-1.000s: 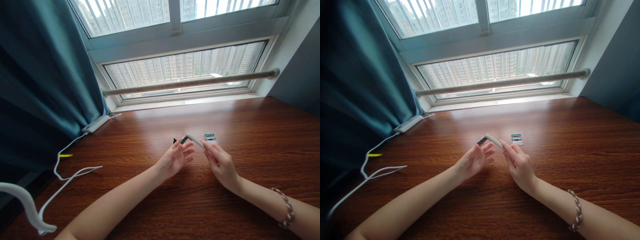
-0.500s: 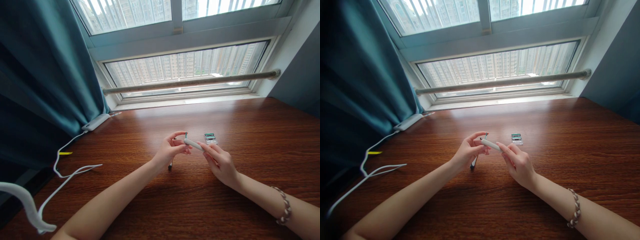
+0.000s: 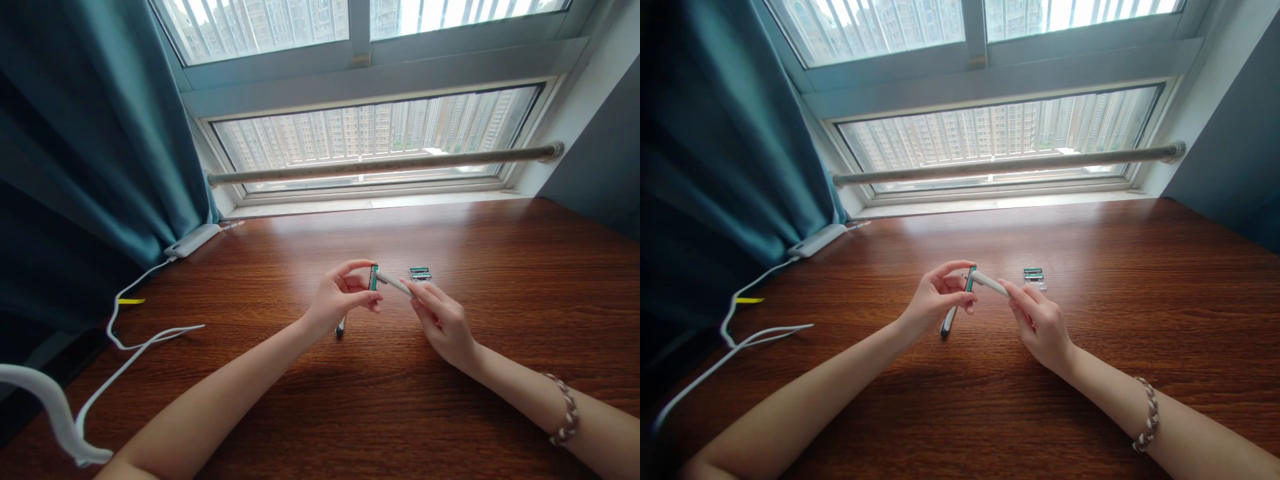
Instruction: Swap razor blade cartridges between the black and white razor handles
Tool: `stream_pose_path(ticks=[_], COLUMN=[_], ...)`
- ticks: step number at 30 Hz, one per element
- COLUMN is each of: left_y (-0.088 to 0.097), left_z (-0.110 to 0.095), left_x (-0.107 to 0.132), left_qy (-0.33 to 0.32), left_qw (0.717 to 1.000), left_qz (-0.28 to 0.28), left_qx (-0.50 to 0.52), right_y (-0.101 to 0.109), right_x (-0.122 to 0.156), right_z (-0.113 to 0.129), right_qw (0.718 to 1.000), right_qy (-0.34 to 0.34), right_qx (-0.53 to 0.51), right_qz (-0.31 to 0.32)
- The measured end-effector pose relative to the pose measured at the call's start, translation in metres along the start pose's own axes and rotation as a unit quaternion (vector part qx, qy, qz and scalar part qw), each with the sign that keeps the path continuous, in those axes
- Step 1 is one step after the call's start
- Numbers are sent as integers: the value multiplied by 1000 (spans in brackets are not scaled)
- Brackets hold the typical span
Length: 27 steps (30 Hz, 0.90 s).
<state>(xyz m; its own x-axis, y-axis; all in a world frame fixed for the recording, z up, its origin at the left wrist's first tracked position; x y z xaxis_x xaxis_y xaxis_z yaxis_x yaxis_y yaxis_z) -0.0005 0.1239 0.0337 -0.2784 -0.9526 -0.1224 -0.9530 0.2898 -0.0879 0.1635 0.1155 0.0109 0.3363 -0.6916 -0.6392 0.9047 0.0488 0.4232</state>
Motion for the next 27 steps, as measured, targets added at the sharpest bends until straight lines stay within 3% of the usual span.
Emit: stream_pose_path(ticks=[5,11,22,27], left_y=[0,1,5,2], left_z=[-1,-2,-2,2], left_x=[1,1,1,1], left_qy=[-1,-11,-4,15], left_qw=[1000,1000,1000,1000], left_qz=[-6,-17,-27,0], left_qx=[-9,-4,2,1], right_y=[4,-2,-3,-5], right_x=[-2,1,0,2], right_z=[-1,3,8,10], right_qw=[999,999,998,996], right_qy=[-17,2,17,21], right_qx=[-25,-34,-54,-54], right_qz=[-29,16,41,61])
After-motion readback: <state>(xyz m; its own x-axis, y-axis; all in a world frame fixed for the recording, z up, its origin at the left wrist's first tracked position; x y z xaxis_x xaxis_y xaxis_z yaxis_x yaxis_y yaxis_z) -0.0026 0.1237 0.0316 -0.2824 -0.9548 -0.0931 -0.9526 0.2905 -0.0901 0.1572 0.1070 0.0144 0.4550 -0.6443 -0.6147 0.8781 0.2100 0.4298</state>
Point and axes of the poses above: each hand's wrist, its own x-axis away from the middle knuckle, its own y-axis out of the back of the hand, z = x × y, the point moved 6 cm from there along -x, towards the middle knuckle, and after that the axes turned 9 degrees about -x, right-handed, at the moved point
